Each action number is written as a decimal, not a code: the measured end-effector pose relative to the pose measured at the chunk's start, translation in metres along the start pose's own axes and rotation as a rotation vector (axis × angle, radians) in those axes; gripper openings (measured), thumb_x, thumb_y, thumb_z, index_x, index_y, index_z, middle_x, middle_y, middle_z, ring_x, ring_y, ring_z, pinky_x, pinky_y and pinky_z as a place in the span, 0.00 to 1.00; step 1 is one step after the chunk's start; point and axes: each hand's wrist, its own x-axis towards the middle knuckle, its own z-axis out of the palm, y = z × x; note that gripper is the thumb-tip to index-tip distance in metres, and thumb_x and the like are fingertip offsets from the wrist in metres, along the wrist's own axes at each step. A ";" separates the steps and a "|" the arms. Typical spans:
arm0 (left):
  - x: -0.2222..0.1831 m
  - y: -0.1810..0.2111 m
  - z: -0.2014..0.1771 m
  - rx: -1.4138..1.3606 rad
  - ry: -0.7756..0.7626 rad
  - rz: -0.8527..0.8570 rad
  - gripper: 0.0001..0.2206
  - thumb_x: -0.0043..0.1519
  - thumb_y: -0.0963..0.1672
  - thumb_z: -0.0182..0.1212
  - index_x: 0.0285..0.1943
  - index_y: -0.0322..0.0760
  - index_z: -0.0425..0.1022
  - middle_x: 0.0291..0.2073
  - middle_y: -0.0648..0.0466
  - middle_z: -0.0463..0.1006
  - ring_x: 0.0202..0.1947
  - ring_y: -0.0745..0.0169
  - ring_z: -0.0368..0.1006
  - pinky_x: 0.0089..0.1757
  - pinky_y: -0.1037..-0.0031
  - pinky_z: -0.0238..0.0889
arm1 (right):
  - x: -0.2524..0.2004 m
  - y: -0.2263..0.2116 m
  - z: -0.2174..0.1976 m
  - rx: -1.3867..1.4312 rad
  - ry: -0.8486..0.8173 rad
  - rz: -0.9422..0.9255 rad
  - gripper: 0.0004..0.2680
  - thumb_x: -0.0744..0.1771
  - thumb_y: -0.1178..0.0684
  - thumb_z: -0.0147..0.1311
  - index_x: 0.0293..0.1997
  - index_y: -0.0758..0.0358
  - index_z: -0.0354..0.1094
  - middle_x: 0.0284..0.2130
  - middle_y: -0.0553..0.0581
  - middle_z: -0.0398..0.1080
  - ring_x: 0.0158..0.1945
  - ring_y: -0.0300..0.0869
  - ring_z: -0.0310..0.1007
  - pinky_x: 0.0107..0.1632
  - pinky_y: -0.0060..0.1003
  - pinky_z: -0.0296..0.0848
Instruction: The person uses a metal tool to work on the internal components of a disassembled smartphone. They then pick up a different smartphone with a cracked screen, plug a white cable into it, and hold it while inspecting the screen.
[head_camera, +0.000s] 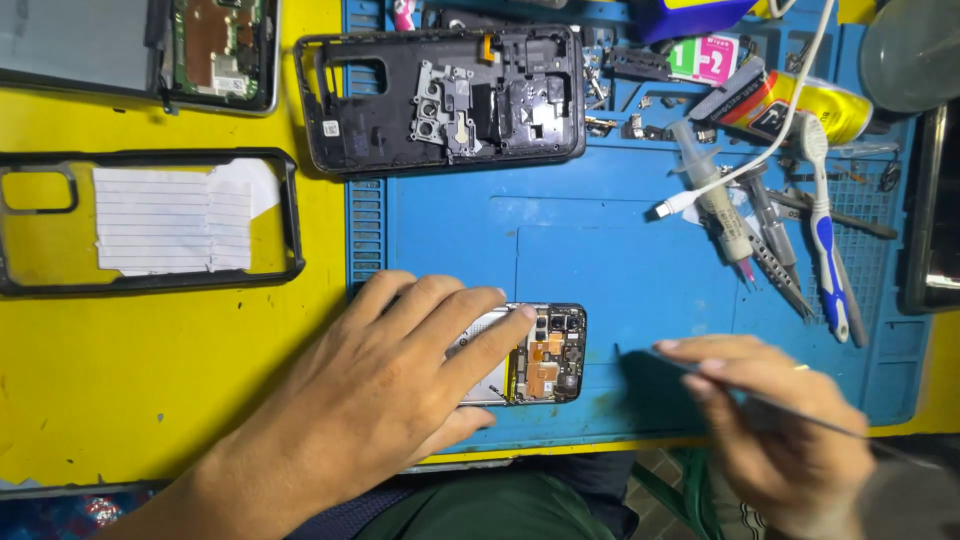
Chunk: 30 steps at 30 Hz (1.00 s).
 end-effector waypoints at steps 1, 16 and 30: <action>0.001 0.001 0.000 -0.006 -0.004 0.000 0.40 0.47 0.57 0.76 0.68 0.42 0.68 0.57 0.49 0.73 0.53 0.48 0.67 0.49 0.60 0.60 | 0.001 -0.004 0.007 0.000 -0.001 0.006 0.09 0.65 0.67 0.54 0.49 0.72 0.66 0.44 0.69 0.77 0.49 0.54 0.86 0.56 0.41 0.90; 0.011 0.008 0.006 0.083 0.084 -0.012 0.34 0.50 0.57 0.75 0.63 0.44 0.73 0.54 0.53 0.75 0.50 0.55 0.70 0.48 0.62 0.61 | -0.014 -0.029 0.041 0.227 -0.001 0.169 0.08 0.63 0.67 0.59 0.42 0.65 0.68 0.41 0.66 0.81 0.48 0.49 0.88 0.55 0.42 0.90; 0.012 0.008 0.006 0.079 0.082 -0.017 0.33 0.49 0.56 0.75 0.62 0.44 0.74 0.54 0.54 0.75 0.50 0.55 0.70 0.47 0.62 0.61 | -0.012 -0.016 0.043 0.260 -0.054 0.068 0.08 0.63 0.68 0.59 0.42 0.65 0.66 0.39 0.66 0.81 0.45 0.48 0.89 0.54 0.44 0.91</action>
